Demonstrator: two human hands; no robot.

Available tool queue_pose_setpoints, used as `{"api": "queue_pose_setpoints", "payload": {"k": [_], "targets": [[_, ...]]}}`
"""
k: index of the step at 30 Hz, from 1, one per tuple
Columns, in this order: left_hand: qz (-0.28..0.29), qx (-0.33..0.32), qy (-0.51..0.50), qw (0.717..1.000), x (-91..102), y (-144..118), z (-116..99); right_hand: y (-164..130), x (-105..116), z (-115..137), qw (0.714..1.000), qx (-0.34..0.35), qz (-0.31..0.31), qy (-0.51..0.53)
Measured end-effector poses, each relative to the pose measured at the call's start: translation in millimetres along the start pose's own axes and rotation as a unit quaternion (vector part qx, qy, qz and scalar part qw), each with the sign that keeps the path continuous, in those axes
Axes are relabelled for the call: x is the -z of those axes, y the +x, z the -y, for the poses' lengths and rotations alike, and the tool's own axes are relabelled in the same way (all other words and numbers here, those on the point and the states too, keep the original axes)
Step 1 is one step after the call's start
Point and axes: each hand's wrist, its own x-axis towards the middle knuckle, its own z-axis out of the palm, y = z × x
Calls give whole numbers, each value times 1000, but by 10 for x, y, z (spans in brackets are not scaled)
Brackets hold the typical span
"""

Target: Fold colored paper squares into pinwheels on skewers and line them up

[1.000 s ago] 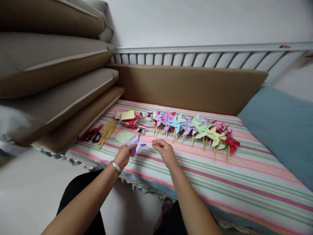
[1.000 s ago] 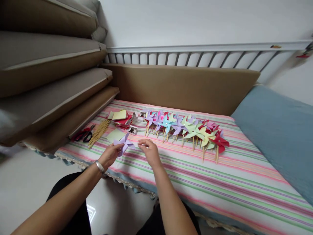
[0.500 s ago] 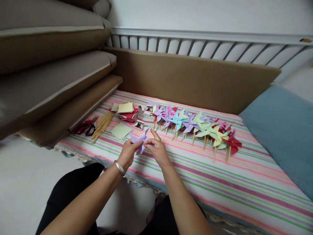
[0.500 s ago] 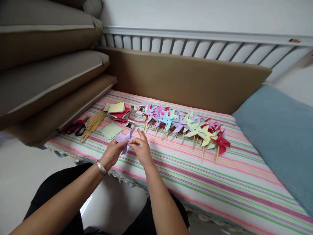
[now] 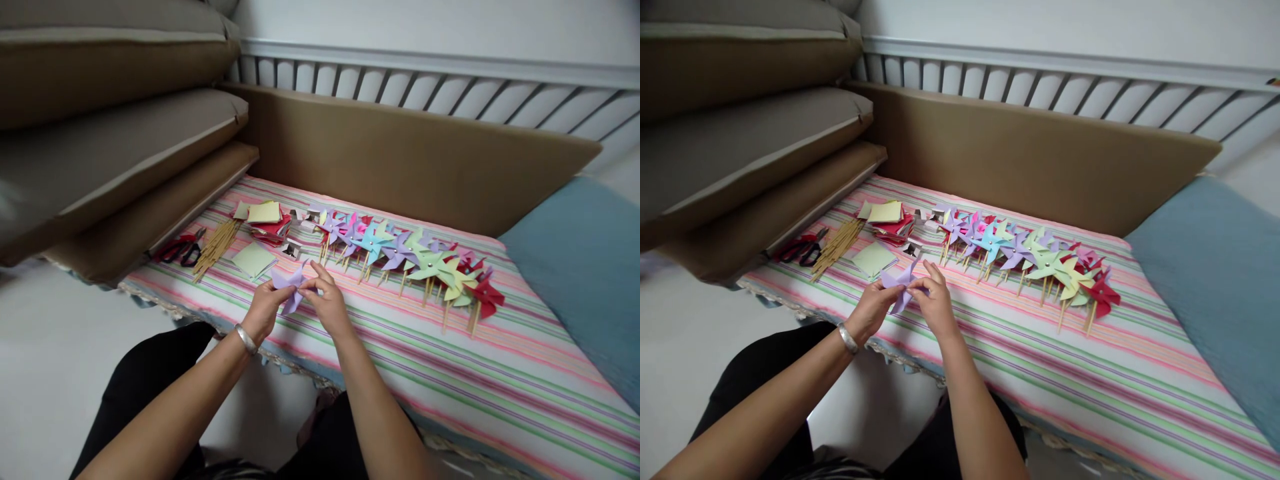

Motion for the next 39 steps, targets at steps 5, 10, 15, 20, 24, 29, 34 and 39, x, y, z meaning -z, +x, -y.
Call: {"api": "queue_pose_setpoints", "payload": {"k": [5, 10, 15, 20, 24, 29, 34, 39], "targets": [[4, 2, 4, 1000, -12, -15, 52, -40, 29, -2, 1000, 13, 1, -17], [12, 2, 16, 1000, -36, -7, 87, -53, 53, -13, 1000, -8, 0, 16], [28, -6, 37, 999, -55, -4, 79, -35, 73, -20, 998, -36, 2, 49], [21, -25, 66, 997, -70, -10, 78, -29, 59, -52, 988, -93, 3, 123], [15, -31, 69, 997, -100, -29, 67, -42, 49, -56, 975, -122, -6, 187], [45, -20, 61, 997, -115, -59, 47, -55, 70, -24, 969, -132, -14, 209], [67, -5, 53, 996, -113, -54, 48, -46, 98, -16, 964, -145, -21, 221], [60, 6, 47, 997, -115, -41, 65, -36, 112, -12, 961, -156, -27, 225]]}}
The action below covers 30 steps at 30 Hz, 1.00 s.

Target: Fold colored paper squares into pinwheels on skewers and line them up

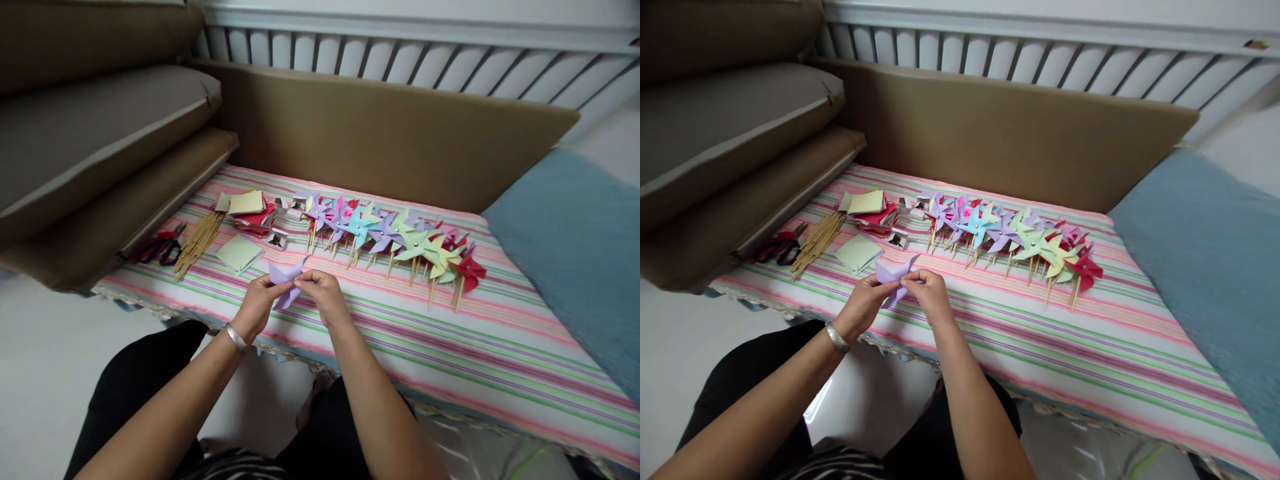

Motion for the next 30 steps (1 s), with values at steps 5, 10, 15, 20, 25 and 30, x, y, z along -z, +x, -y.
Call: {"api": "queue_pose_setpoints", "payload": {"k": [5, 10, 15, 20, 25, 30], "targets": [[-14, 7, -20, 1000, -41, 13, 13, 9, 4, 19, 1000, 1, -14, 9], [-19, -12, -22, 1000, -90, 40, 28, 19, 1, 44, 999, 7, -29, 15], [-24, -3, -33, 999, -94, 52, 39, 22, -19, 51, 999, 12, -34, 14], [-22, 8, -47, 999, -81, 46, 34, 39, -34, 19, 999, 17, -36, 0], [-18, -4, -58, 998, -62, 43, 43, 49, -61, 1, 999, 24, -41, -14], [-24, -7, -61, 998, -43, 47, 57, 61, -85, -16, 998, 28, -40, -31]]}}
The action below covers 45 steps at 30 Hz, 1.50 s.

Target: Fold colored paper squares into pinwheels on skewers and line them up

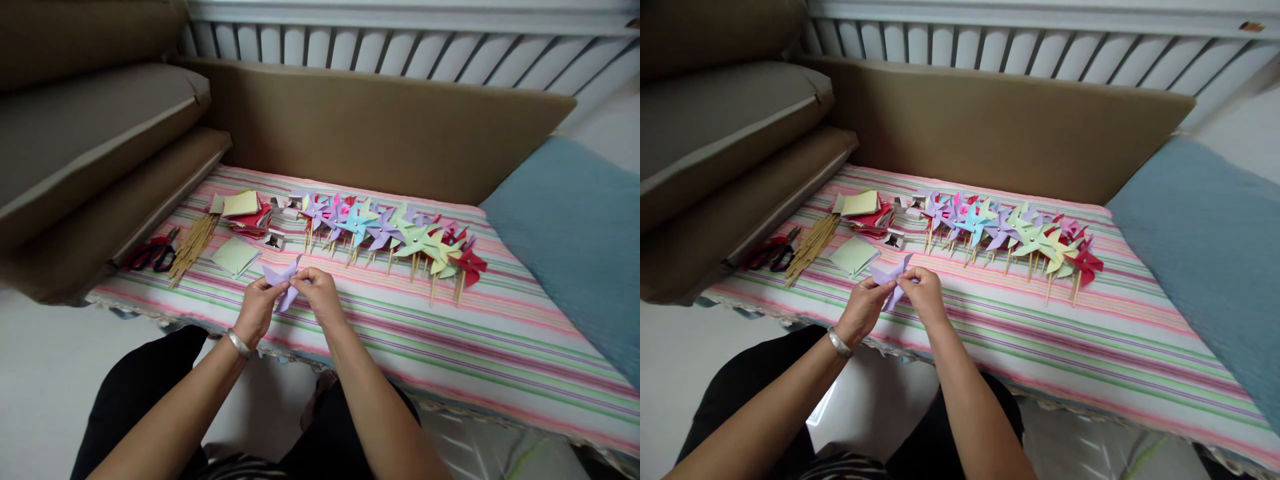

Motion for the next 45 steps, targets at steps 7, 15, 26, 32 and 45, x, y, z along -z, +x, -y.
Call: {"api": "queue_pose_setpoints", "payload": {"k": [7, 15, 26, 32, 45], "targets": [[5, 25, -11, 1000, 27, 44, 4, 24, -15, -21, 1000, 13, 3, -22], [31, 55, -26, 998, 39, 40, -65, -33, -37, 1, 998, 27, 50, 12], [-23, 9, 24, 999, 297, 30, -191, 60, -99, -47, 993, -60, 42, 89], [-37, 25, 18, 999, 688, 47, -275, 215, -234, -238, 999, -35, 18, 13], [-30, 72, -41, 996, 1090, 134, -146, 847, -636, -308, 948, 122, 42, -290]]}}
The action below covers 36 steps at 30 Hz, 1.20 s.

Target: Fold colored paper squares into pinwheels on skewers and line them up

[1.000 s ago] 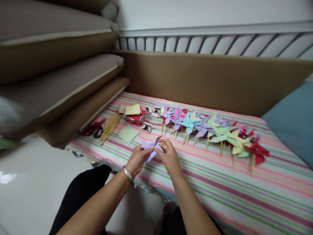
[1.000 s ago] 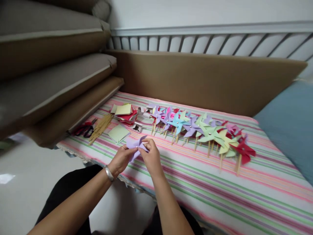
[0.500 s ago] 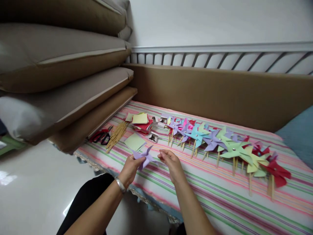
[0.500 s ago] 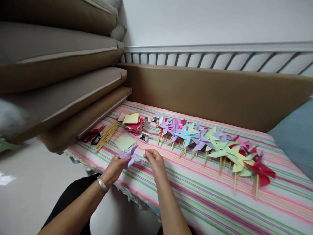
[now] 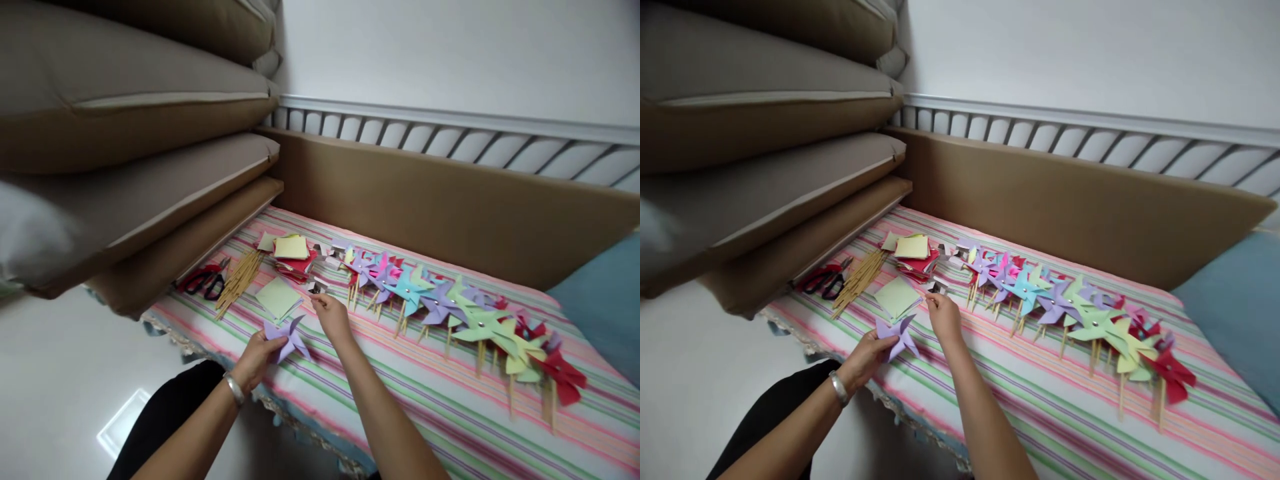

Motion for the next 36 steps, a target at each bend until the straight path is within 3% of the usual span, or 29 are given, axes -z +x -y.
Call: {"api": "queue_pose_setpoints", "payload": {"k": [4, 10, 18, 24, 30, 36], "targets": [[24, -4, -38, 999, 46, 9, 6, 214, -369, 332, 987, 112, 95, -65], [25, 2, -38, 999, 148, 59, 83, 641, -913, 713, 923, 249, 223, -193], [72, 21, -69, 995, 187, 109, 117, 989, -1511, 811, 834, 327, 263, -359], [88, 32, -90, 992, 182, 106, 91, 1091, -1605, 701, 791, 372, 272, -402], [67, 34, -90, 993, 219, 143, 138, 1111, -1556, 659, 790, 383, 283, -387], [66, 33, -79, 994, 203, 126, 121, 1157, -1421, 826, 855, 359, 245, -281]]}}
